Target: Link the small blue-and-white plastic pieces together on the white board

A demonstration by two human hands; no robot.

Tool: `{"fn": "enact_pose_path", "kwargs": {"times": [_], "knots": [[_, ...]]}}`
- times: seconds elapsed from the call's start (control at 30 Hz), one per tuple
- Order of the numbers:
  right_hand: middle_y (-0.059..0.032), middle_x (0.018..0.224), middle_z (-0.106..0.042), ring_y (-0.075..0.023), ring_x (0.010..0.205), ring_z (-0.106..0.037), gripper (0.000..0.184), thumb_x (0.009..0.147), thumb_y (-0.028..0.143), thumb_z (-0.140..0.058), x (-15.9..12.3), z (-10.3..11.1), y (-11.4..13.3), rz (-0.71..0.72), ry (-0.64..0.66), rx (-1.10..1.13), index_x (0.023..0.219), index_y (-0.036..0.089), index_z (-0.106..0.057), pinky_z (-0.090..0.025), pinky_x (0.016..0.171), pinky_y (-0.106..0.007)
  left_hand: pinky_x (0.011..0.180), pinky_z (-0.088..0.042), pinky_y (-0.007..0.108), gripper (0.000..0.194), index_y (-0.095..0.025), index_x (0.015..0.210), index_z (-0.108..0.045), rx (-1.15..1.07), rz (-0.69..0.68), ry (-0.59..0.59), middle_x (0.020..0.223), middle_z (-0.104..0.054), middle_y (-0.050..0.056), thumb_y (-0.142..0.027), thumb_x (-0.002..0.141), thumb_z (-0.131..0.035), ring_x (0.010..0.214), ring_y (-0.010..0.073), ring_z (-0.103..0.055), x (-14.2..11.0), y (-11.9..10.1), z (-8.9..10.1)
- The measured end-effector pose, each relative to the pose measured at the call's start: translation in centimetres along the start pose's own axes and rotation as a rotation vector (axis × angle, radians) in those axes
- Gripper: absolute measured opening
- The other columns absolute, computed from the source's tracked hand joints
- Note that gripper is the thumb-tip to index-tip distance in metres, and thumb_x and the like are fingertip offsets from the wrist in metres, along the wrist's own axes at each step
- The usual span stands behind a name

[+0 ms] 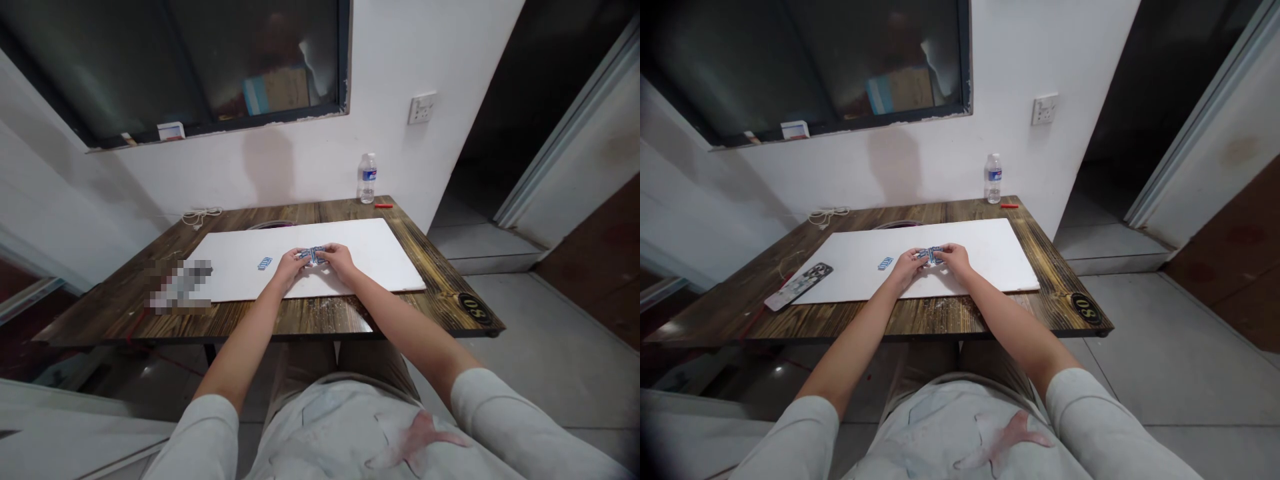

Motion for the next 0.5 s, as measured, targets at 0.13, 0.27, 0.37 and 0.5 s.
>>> {"fn": "enact_pose_path", "kwargs": {"times": [0.13, 0.27, 0.37, 0.5], "knots": [[-0.0015, 0.062, -0.067, -0.0108, 0.053, -0.054, 0.026, 0.053, 0.027, -0.086, -0.18, -0.23, 0.12, -0.018, -0.004, 0.002, 0.070, 0.016, -0.069, -0.042, 0.051, -0.025, 0.049, -0.037, 0.020, 0.049, -0.015, 0.089, -0.064, 0.052, -0.029, 0.017, 0.066, -0.067, 0.002, -0.030, 0.051, -0.090, 0.056, 0.0128, -0.061, -0.48, -0.39, 0.01], [-0.0008, 0.063, -0.067, -0.0098, 0.052, -0.054, 0.028, 0.051, 0.027, -0.086, -0.26, -0.38, 0.16, -0.034, -0.006, 0.036, 0.070, 0.016, -0.070, -0.042, 0.050, -0.024, 0.049, -0.036, 0.021, 0.049, -0.015, 0.086, -0.066, 0.098, -0.071, 0.001, 0.064, -0.066, 0.001, -0.032, 0.048, -0.090, 0.055, 0.0119, -0.058, -0.76, -0.76, -0.02], [0.0001, 0.061, -0.066, -0.0082, 0.050, -0.050, 0.030, 0.050, 0.028, -0.087, -0.18, -0.33, 0.23, -0.028, -0.003, 0.079, 0.070, 0.015, -0.070, -0.040, 0.048, -0.023, 0.049, -0.033, 0.021, 0.046, -0.015, 0.082, -0.067, 0.112, -0.095, -0.013, 0.060, -0.065, 0.000, -0.032, 0.047, -0.090, 0.053, 0.0107, -0.054, -0.66, -0.86, 0.04], [0.0009, 0.060, -0.065, -0.0077, 0.049, -0.048, 0.034, 0.047, 0.030, -0.089, -0.03, -0.20, 0.19, -0.041, -0.014, 0.115, 0.070, 0.016, -0.068, -0.039, 0.047, -0.023, 0.047, -0.029, 0.022, 0.036, -0.014, 0.075, -0.067, 0.095, -0.116, -0.008, 0.056, -0.062, 0.000, -0.033, 0.052, -0.087, 0.047, 0.0078, -0.044, -0.31, -0.73, 0.22]]}}
Point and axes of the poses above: each hand's wrist, its own x-axis towards the middle knuckle, its own z-axis out of the back of the hand, y = z × x, the point moved 2 cm from there along x, towards the middle knuckle
